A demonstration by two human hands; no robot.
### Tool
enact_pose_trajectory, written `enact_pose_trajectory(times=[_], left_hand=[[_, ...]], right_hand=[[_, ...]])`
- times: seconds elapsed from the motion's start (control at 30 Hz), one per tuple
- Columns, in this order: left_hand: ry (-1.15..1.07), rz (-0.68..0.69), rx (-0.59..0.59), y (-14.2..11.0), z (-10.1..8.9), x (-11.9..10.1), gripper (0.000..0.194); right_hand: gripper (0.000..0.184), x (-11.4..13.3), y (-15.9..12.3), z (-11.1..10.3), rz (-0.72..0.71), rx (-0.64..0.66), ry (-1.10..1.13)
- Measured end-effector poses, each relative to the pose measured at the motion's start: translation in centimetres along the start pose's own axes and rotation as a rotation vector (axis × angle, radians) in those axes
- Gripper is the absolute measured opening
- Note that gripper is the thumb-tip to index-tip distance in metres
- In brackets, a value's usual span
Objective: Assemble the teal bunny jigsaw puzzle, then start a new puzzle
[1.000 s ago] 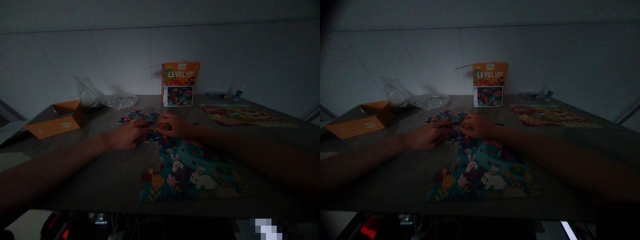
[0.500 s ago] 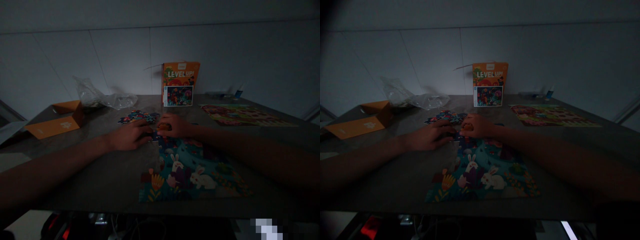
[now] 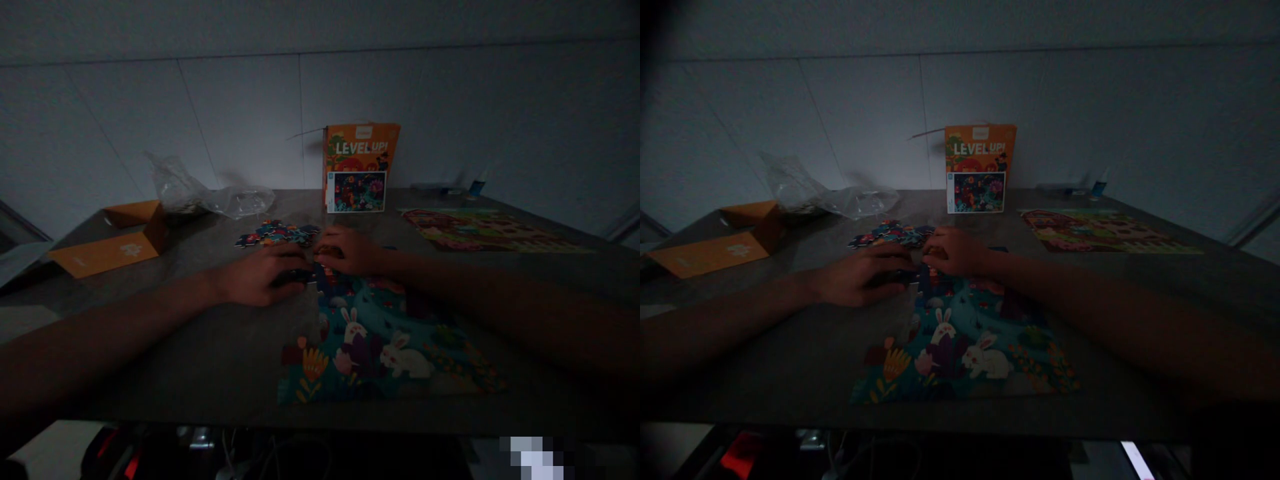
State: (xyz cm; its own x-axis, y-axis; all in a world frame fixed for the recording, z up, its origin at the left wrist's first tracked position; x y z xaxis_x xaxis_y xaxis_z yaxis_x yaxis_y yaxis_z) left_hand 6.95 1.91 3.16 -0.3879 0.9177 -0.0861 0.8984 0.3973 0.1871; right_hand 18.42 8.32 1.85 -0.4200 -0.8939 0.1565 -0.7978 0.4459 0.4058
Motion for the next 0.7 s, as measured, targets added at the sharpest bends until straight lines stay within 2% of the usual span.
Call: enact_pose_trajectory(times=[0.27,0.43,0.57,0.7], left_hand=[[-0.047,-0.061,-0.005,0.0,-0.1,0.2,0.032],[0.01,-0.101,-0.046,-0.2,-0.3,0.5,0.045],[0.041,-0.112,0.013,-0.2,0.1,0.8,0.034],[0.064,-0.214,0.024,-0.3,0.2,1.7,0.03]], right_hand=[[0.021,-0.2,0.1,0.1,0.003,-0.004,-0.008],[0.023,-0.2,0.1,0.1,0.006,0.003,-0.012],[0.019,-0.1,0.1,0.0,0.014,-0.002,-0.01],[0.02,-0.1,0.1,0.1,0.004,-0.002,-0.006]])
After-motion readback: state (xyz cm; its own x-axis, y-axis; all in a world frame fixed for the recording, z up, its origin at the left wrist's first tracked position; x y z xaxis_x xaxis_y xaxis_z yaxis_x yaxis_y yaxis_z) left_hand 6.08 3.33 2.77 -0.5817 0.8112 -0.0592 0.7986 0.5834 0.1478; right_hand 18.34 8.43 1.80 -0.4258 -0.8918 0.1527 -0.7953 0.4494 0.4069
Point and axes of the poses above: each hand's wrist, its own y-axis towards the middle knuckle, its own z-axis out of the palm, x = y × z, the point moved 8 cm from there along y, towards the middle knuckle, and after that the axes turned 4 degrees about x, right-handed, at the moved point
